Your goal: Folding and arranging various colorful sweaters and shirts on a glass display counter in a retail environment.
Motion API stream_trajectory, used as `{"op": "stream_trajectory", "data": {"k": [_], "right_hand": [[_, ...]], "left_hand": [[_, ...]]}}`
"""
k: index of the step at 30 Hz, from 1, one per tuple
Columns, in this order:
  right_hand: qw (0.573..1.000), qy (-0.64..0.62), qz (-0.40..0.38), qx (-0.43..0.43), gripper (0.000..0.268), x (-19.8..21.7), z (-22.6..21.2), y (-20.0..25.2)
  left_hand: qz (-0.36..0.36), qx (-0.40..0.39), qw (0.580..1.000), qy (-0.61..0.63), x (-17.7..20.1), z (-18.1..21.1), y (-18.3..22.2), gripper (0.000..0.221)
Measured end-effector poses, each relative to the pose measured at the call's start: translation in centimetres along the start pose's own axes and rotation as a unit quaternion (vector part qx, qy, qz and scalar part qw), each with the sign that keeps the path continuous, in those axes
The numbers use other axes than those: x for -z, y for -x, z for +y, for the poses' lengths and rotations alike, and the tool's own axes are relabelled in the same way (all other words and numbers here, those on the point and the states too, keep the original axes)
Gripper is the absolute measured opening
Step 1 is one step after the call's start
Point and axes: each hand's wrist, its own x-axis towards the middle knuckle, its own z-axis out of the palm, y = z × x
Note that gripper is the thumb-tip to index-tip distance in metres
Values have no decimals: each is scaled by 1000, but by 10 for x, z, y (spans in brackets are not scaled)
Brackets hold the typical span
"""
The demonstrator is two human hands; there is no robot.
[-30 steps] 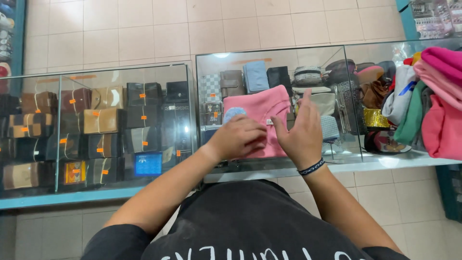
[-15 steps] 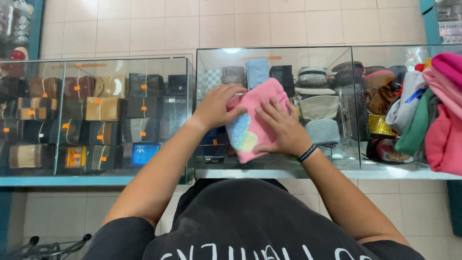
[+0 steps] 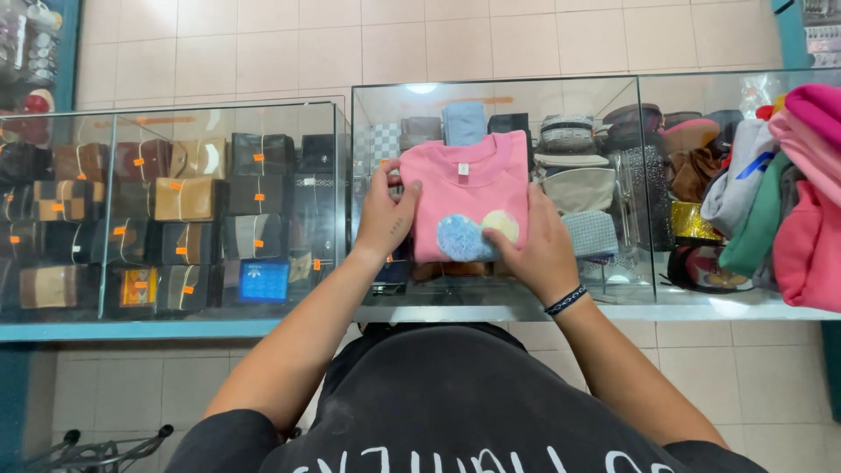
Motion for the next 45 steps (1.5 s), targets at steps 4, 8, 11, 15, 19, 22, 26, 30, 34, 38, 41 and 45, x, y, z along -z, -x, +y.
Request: {"op": "stream_trajectory", "data": {"k": [4,8,11,15,19,22,26,30,34,38,41,45], "right_hand": [[961,-120,-125,-216,94,16,-3,-20],[892,-289,-101,-332,56,-6,43,-25],[851,-373,-92,-358,35,-5,38,-38],[887,-325,-45,-324,41,-28,54,-42],[925,-190,-63,-323,69,13,-3,-41],[913,-122,-143,-362,70,11,-13,-29],[968,8,-133,-215,51,-21,-17,-6],[974,-7,-175,-147,28,-47,-73,-15],[968,-157,-163,-108,44,-92,-119,-16],[982,-122,-126,-70,27,-115,-125,-9],[991,-84,-101,-14,15,-117,-129,-5],[986,-127,-109,-24,16,-100,-147,-7]], "left_hand": [[83,-118,989,-10,-1,2,-14,46],[2,-24,997,67,-1,7,-28,57],[-41,-3,996,84,-1,2,-40,51],[-33,-112,989,-95,4,9,-35,52],[20,-242,959,-149,-1,0,-7,63],[4,-408,881,-240,-8,-17,7,68],[-25,-536,779,-324,-11,-40,27,58],[-38,-531,770,-351,14,-35,37,67],[-37,-437,796,-417,89,-55,28,88],[-32,-346,803,-483,188,-89,9,82],[15,-314,813,-491,265,-104,-1,82],[15,-164,852,-497,341,-106,-14,77]]}}
